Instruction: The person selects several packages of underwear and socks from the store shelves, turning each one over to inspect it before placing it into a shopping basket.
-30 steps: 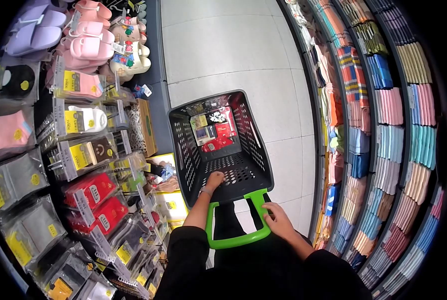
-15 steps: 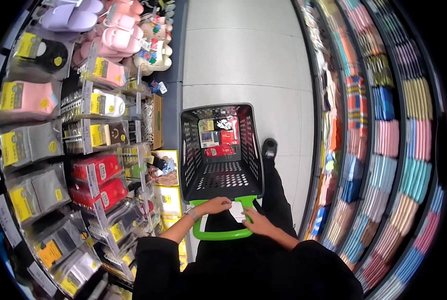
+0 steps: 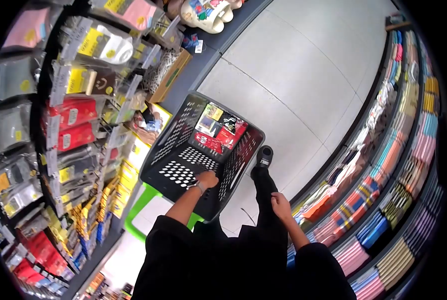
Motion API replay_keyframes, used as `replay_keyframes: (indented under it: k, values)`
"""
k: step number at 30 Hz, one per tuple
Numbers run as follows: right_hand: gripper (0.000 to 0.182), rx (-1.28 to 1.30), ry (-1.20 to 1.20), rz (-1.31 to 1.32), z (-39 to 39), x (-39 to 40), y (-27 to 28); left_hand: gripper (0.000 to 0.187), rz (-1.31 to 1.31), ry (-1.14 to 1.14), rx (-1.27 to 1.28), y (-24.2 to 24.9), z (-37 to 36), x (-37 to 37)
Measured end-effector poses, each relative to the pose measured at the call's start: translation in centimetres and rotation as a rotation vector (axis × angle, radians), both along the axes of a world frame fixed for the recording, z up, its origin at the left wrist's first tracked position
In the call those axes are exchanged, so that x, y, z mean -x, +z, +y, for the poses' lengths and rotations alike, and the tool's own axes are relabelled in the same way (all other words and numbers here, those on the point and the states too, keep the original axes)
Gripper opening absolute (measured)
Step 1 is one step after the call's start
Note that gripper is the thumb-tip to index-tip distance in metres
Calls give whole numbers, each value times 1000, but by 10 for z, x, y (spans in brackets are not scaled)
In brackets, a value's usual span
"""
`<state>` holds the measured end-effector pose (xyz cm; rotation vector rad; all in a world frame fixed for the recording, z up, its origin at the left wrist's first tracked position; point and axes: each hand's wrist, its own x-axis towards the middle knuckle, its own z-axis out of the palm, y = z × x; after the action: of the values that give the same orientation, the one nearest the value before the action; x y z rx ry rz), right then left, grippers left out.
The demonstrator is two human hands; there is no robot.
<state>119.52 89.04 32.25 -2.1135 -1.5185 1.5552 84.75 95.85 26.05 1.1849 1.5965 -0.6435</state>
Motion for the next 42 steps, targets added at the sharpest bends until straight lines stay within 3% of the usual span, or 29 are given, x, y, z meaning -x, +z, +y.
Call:
replay_keyframes:
  k: [1, 3, 7, 9, 11, 14, 15, 18, 23, 26, 29, 31, 35, 38, 42]
  values:
    - [22, -16, 97, -80, 3, -18, -15, 33, -7, 23, 6, -34, 1, 2]
    - [24, -57, 227, -108, 6, -42, -43, 35, -28, 304, 125, -108, -5, 13]
    - [23, -120, 343, -223, 7, -46, -76, 48, -8, 958, 4, -220, 7, 8]
    - [28, -250, 454, -354, 17, -40, -87, 53, -37, 1043, 10, -281, 17, 8]
    - [28, -239, 420, -379, 30, -39, -96, 61, 37, 1239, -2, -317, 24, 7]
    - [28, -194, 311, -369, 43, -43, -105, 73, 128, 1220, -36, -384, 23, 14]
    - [28, -161, 231, -335, 45, -44, -106, 81, 131, 1150, 17, -378, 36, 17]
    - [26, -155, 227, -360, 48, -38, -109, 77, 210, 985, -7, -386, 38, 14]
    - [25, -164, 210, -358, 52, -31, -109, 50, 326, 863, -188, -443, -2, 25]
    - [25, -154, 191, -346, 48, -32, -108, 44, 380, 769, -284, -424, -6, 26]
    - [25, -151, 191, -338, 49, -31, -104, 40, 446, 724, -365, -368, 15, 15]
    - [25, -151, 190, -340, 47, -33, -105, 39, 410, 690, -386, -363, 26, 11]
    - [25, -150, 185, -336, 46, -39, -108, 49, 258, 735, -408, -357, 65, 1]
    - [25, -151, 175, -338, 46, -40, -110, 67, 350, 756, -267, -350, 76, -1]
    - [25, -141, 173, -351, 48, -39, -110, 74, 422, 915, -291, -378, 46, 5]
